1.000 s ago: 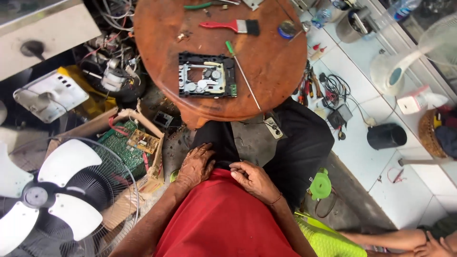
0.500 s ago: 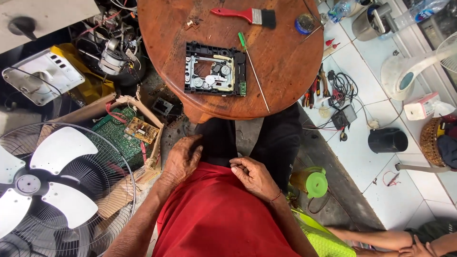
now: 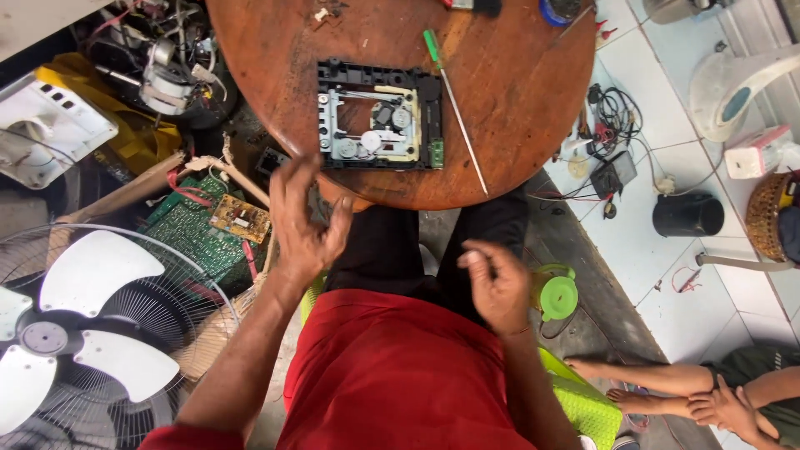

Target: The person uses a screwdriver and a soldering iron to work on the internal components of a disassembled electronic device placed on a wooden table. They manipulate wires and small parts within the device's casing while a child sits on the floor nearby.

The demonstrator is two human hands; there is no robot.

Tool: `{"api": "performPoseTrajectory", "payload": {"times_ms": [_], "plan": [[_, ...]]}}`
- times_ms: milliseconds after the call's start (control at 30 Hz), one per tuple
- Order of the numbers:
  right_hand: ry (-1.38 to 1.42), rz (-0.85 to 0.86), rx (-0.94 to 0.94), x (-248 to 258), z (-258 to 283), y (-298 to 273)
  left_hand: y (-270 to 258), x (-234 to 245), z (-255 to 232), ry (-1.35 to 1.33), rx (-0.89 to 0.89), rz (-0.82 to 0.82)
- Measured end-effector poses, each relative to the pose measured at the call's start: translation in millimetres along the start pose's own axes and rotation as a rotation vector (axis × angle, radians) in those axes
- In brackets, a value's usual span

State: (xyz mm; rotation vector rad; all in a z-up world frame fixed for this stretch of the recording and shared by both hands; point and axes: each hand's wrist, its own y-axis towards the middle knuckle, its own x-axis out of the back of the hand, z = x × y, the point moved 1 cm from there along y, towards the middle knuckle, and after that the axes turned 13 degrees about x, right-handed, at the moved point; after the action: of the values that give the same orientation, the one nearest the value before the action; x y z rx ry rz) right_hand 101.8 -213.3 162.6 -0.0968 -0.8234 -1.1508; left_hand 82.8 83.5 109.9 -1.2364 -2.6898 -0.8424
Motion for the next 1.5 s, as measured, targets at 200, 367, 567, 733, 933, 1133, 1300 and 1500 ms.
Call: {"api": "performPoseTrajectory", "payload": {"times_ms": [200,367,567,733,933,1133,1300,1500], "plan": [[-0.228,-0.135,0.201,21.5,-31.5,79.5,66.9,3.0,-3.8,0.006,0.010,0.023],[-0.325,-0.013,0.261,7.6,-54.8,118.7,97.0,20.6,-5.9,0.093,0.050,0.117],[-0.307,0.157,0.057,-1.7,-78.9,125.6,138.4,-3.3,43.1,0.175,0.024,0.136],[-0.384,0.102,0.115,-7.1,-104.8,118.3,193.1,-39.7,52.8,0.241,0.088,0.360],[-0.333,0.093,0.093,-3.0,-107.7,119.2,216.8,-67.0,55.9,0.596,0.389,0.446],[-0.412,0.075,0.100,-7.7,-96.7,120.2,206.5,-54.0,85.1,0.014,0.370,0.224],[-0.523,0.003,0.216,-16.3,-117.0,112.3,159.9,-6.0,-1.3,-0.925,0.853,0.214],[-0.560,-0.038,0.207,-22.4,-132.8,104.0,117.3,14.0,-35.7,-1.277,0.884,0.326]]}}
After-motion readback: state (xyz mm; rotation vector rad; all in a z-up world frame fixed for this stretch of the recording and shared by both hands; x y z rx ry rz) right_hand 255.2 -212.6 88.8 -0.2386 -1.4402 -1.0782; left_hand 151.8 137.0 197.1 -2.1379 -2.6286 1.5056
